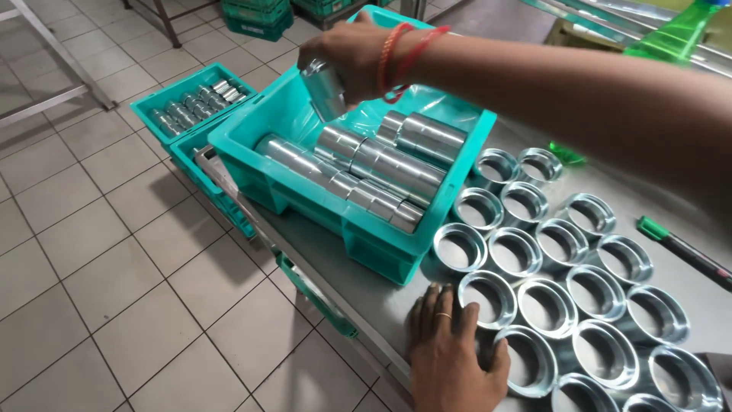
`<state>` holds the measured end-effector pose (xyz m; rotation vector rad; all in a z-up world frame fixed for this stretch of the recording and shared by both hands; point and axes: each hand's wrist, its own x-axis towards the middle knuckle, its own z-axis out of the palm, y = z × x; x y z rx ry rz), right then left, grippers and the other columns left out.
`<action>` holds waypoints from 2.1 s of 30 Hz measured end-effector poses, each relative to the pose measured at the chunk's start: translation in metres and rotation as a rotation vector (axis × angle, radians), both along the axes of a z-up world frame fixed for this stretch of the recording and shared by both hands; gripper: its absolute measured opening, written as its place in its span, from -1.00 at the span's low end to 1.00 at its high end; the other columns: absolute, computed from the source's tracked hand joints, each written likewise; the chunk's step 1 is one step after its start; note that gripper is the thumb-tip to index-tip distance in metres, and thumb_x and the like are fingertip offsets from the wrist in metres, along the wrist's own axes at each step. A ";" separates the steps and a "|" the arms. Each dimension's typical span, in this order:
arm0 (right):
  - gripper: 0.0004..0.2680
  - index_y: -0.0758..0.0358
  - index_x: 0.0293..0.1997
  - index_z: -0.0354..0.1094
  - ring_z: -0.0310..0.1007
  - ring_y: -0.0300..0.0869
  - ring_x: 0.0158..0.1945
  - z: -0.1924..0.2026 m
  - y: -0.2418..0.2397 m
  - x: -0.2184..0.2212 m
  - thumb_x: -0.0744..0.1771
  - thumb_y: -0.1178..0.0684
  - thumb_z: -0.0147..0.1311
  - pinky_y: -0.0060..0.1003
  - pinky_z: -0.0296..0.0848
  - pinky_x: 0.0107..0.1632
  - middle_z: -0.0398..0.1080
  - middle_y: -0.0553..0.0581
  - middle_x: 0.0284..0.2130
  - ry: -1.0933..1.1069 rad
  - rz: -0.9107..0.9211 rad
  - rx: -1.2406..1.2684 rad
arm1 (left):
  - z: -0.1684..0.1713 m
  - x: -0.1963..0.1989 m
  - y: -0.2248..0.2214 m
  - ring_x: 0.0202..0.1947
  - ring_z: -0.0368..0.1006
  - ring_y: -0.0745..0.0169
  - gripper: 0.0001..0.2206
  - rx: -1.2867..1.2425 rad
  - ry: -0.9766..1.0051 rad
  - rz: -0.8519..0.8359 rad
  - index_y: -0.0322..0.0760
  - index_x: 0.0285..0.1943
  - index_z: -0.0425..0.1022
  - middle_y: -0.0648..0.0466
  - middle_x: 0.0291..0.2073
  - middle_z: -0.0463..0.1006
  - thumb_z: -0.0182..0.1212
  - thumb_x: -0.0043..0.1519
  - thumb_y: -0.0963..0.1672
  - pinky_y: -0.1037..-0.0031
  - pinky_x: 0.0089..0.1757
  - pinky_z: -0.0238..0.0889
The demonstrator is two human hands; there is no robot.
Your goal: Inspecting the dimensions of metal rings using a dial indicator and organizing them into a crate.
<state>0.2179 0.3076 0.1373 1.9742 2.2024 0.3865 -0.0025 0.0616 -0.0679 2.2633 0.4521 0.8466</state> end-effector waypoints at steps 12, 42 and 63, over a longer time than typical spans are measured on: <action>-0.52 0.06 0.25 0.41 0.51 0.07 0.05 -0.094 0.096 -0.004 0.20 0.34 0.12 -0.03 0.51 0.11 0.49 0.17 0.06 0.081 0.079 -0.275 | 0.000 -0.002 0.003 0.39 0.13 -0.56 -0.49 -0.118 0.081 -0.051 -0.40 0.16 0.53 -0.53 0.19 0.39 0.38 0.08 -0.02 -0.23 0.30 -0.15; -0.48 0.37 -0.32 0.58 0.52 0.10 -0.29 -0.111 -0.016 0.155 0.41 -0.42 -0.05 0.05 0.49 -0.12 0.54 0.35 -0.38 0.274 -0.636 -0.081 | 0.009 -0.004 0.003 0.26 0.25 -0.54 -0.49 -0.116 0.030 -0.011 -0.37 0.15 0.56 -0.50 0.14 0.42 0.40 0.06 -0.02 -0.17 0.22 0.02; -0.87 0.14 -0.28 0.61 0.59 0.07 -0.26 -0.058 -0.145 0.097 0.20 0.14 0.15 -0.06 0.53 -0.16 0.56 0.22 -0.38 0.562 -0.260 0.057 | 0.112 0.208 0.236 0.23 0.36 -0.25 -0.53 0.127 0.583 -0.147 -0.23 0.23 0.45 -0.19 0.17 0.49 0.35 0.11 -0.10 0.11 0.12 0.31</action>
